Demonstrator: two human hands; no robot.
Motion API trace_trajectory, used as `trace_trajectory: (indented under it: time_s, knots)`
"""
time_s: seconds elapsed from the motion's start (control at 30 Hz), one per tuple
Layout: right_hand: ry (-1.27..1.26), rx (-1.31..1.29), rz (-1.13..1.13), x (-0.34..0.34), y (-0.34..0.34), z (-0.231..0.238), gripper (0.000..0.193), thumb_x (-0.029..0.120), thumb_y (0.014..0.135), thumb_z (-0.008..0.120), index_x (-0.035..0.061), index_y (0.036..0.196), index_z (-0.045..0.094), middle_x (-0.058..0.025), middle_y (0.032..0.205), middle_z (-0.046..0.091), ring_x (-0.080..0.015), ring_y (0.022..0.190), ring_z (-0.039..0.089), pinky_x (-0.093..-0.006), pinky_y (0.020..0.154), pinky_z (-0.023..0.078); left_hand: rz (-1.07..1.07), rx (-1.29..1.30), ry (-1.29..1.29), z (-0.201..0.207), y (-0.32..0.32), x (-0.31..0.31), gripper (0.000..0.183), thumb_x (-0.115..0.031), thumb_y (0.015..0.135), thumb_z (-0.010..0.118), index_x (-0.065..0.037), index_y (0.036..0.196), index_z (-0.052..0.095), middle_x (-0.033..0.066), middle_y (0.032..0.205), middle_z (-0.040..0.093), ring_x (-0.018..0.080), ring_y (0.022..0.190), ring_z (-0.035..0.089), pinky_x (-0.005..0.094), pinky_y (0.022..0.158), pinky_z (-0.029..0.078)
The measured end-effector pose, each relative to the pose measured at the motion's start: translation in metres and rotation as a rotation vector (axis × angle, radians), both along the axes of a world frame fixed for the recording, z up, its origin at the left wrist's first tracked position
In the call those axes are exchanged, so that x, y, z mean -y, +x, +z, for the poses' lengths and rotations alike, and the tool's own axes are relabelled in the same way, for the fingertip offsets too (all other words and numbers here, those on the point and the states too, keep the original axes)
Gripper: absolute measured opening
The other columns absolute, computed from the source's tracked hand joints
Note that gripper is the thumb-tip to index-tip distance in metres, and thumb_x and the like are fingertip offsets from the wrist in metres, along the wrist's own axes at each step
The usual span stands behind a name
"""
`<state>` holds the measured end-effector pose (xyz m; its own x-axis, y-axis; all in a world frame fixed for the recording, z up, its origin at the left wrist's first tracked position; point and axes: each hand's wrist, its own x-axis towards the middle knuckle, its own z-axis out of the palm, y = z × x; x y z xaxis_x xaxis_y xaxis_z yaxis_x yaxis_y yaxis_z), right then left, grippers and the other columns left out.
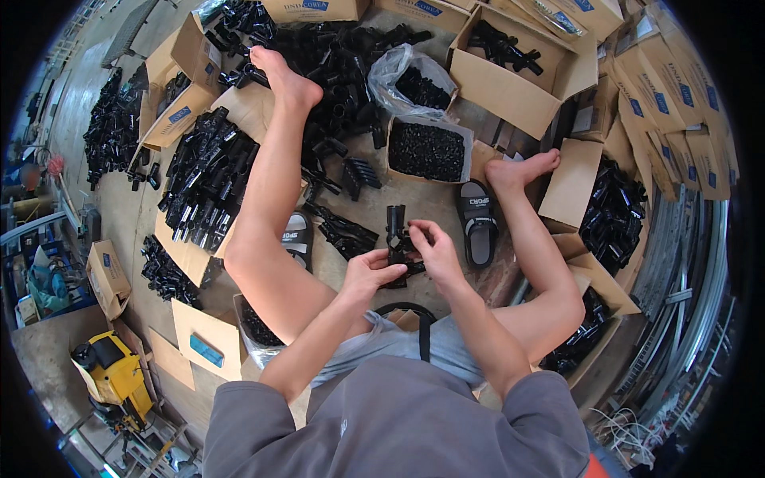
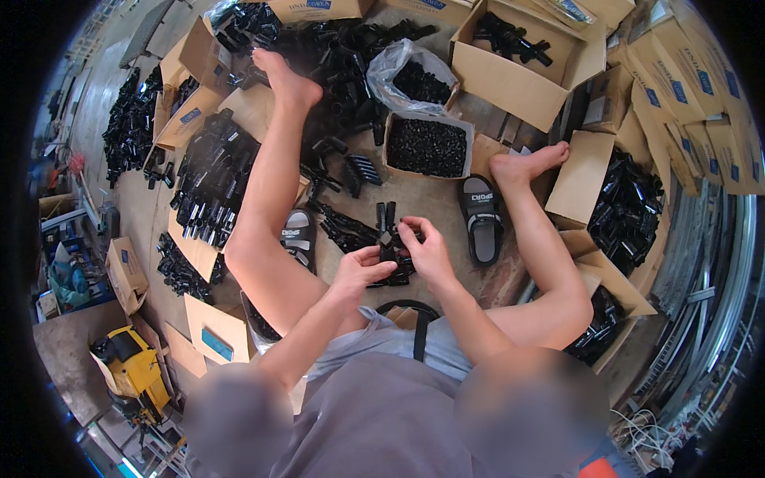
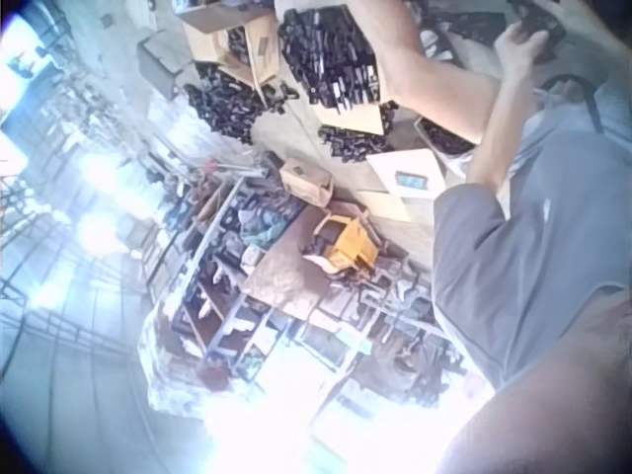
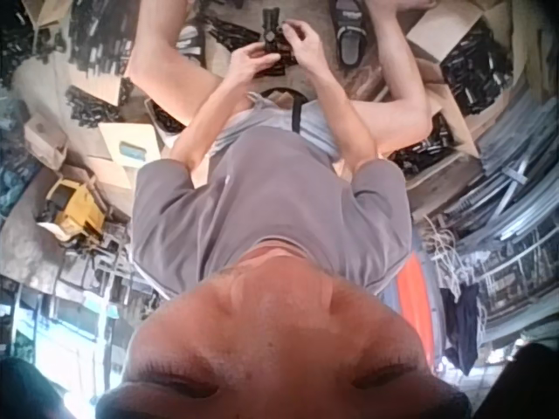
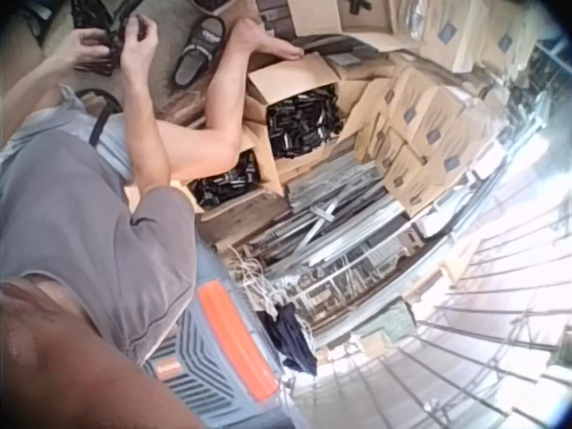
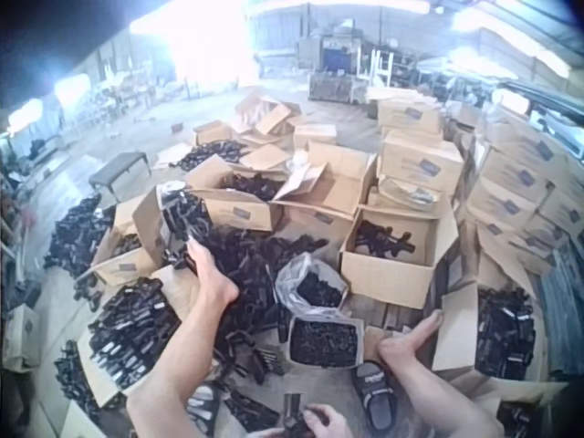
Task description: The person sorts black plastic components by hand, taking them from cardboard boxes and placing them into a central container.
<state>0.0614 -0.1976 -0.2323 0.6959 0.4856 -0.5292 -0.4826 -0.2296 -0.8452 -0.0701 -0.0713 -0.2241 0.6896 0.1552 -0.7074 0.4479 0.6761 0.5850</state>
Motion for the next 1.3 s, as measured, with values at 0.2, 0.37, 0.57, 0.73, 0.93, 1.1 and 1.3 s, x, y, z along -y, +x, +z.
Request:
trace_trajectory:
  time_s: [0.2,0.37,0.57,0.73,0.93,1.1,1.3]
  knots:
    - [-0.28,0.606,-0.034,-0.036,0.102,-0.076,0.027,0.024,0.099,0.063,0.0006,0.111,0.067,-0.014,0.093,0.074,-0.0261,0.086,0.071,-0.0372,0.077,0.055,-0.098,0.005,0.375,-0.016,0.002,-0.049,0.048,-0.005,0.084,0.08,0.007,0.128,0.065,0.0128,0.107,0.075,0.0142,0.094,0.07,0.0283,0.084,0.056]
    - [-0.691,0.706,0.475,-0.059,0.185,-0.104,0.018,0.015,0.09,0.064,0.0057,0.102,0.074,-0.0184,0.106,0.074,-0.0361,0.101,0.071,-0.0436,0.088,0.055,-0.323,-0.246,0.972,-0.008,0.011,-0.066,0.051,-0.022,0.076,0.083,-0.009,0.124,0.072,0.0193,0.085,0.074,0.0273,0.075,0.073,0.0366,0.073,0.054]
    - [-0.846,0.608,0.754,-0.054,0.236,-0.11,0.022,0.007,0.082,0.064,0.0056,0.099,0.077,-0.0196,0.1,0.075,-0.0345,0.101,0.071,-0.0419,0.089,0.055,-0.407,-0.342,1.078,-0.014,0.023,-0.066,0.048,-0.021,0.078,0.081,-0.008,0.123,0.072,0.0203,0.077,0.07,0.0347,0.069,0.068,0.0428,0.07,0.052]
    - [-0.775,0.573,0.864,-0.046,0.245,-0.096,0.019,0.004,0.084,0.064,-0.0014,0.098,0.074,-0.0194,0.093,0.075,-0.0287,0.092,0.074,-0.039,0.079,0.058,-0.43,-0.362,0.942,-0.022,0.047,-0.061,0.048,-0.021,0.077,0.082,-0.007,0.122,0.072,0.0203,0.091,0.074,0.0299,0.073,0.07,0.0385,0.07,0.053]
    - [-0.459,0.184,0.459,-0.033,0.255,-0.103,0.014,0.004,0.093,0.062,-0.0039,0.102,0.07,-0.0144,0.083,0.072,-0.0218,0.08,0.073,-0.0335,0.07,0.058,-0.468,-0.301,0.895,-0.034,0.051,-0.052,0.049,-0.02,0.076,0.083,-0.007,0.122,0.072,0.0201,0.085,0.072,0.0281,0.066,0.067,0.038,0.067,0.052]
    - [-0.201,0.54,0.124,-0.077,0.276,-0.064,0.019,0.014,0.1,0.062,-0.0025,0.104,0.07,-0.0067,0.081,0.07,-0.0124,0.07,0.065,-0.0261,0.065,0.051,-0.534,-0.276,0.88,-0.039,0.056,-0.046,0.048,-0.023,0.078,0.082,-0.006,0.122,0.072,0.0201,0.083,0.072,0.0289,0.066,0.067,0.0388,0.067,0.052]
    - [-0.431,1.017,0.369,-0.172,0.335,-0.092,0.044,0.031,0.09,0.072,0.004,0.124,0.067,-0.021,0.128,0.065,-0.0343,0.119,0.063,-0.0435,0.101,0.049,-0.613,-0.317,0.763,-0.04,0.064,-0.045,0.042,-0.017,0.079,0.079,-0.006,0.118,0.073,0.0236,0.091,0.071,0.0392,0.086,0.071,0.0447,0.078,0.055]
